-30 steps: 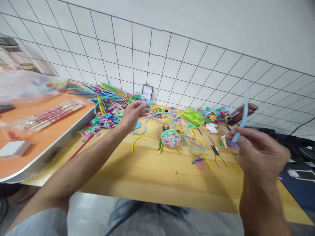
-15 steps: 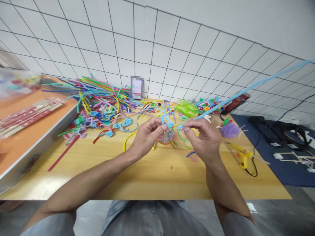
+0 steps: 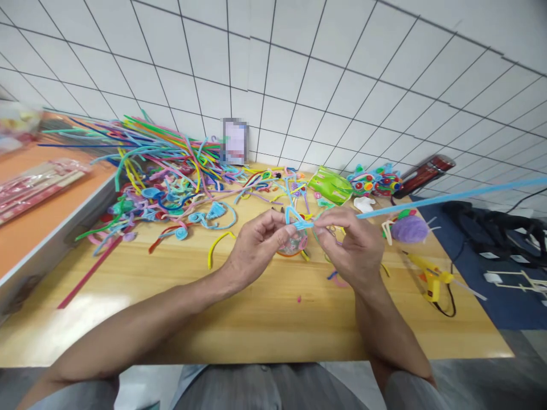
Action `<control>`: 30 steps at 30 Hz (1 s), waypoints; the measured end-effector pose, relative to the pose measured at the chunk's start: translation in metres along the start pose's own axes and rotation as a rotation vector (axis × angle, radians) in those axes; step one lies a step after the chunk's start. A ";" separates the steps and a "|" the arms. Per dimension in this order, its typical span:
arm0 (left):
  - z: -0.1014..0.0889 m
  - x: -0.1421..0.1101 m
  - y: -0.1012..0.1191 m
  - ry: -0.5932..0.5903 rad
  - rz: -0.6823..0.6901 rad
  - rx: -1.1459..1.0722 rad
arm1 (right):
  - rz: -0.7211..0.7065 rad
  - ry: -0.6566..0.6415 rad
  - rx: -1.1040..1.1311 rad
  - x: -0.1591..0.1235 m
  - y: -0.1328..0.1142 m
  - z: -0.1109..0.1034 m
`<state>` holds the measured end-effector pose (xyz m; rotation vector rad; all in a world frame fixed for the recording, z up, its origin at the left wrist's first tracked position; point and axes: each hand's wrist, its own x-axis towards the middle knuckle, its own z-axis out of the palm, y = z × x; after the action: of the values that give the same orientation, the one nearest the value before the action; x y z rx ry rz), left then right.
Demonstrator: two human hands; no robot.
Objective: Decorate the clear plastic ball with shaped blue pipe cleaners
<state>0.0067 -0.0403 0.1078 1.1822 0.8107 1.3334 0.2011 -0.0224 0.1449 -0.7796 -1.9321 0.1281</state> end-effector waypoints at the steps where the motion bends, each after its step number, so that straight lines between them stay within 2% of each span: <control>1: 0.000 0.000 0.000 -0.005 0.001 -0.002 | -0.001 -0.003 0.003 0.000 0.000 0.001; 30: 0.001 -0.002 -0.002 -0.045 0.054 -0.011 | 0.106 -0.045 0.105 -0.003 0.002 0.007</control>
<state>0.0079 -0.0417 0.1058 1.2291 0.7432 1.3492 0.1974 -0.0210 0.1382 -0.8146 -1.9100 0.3110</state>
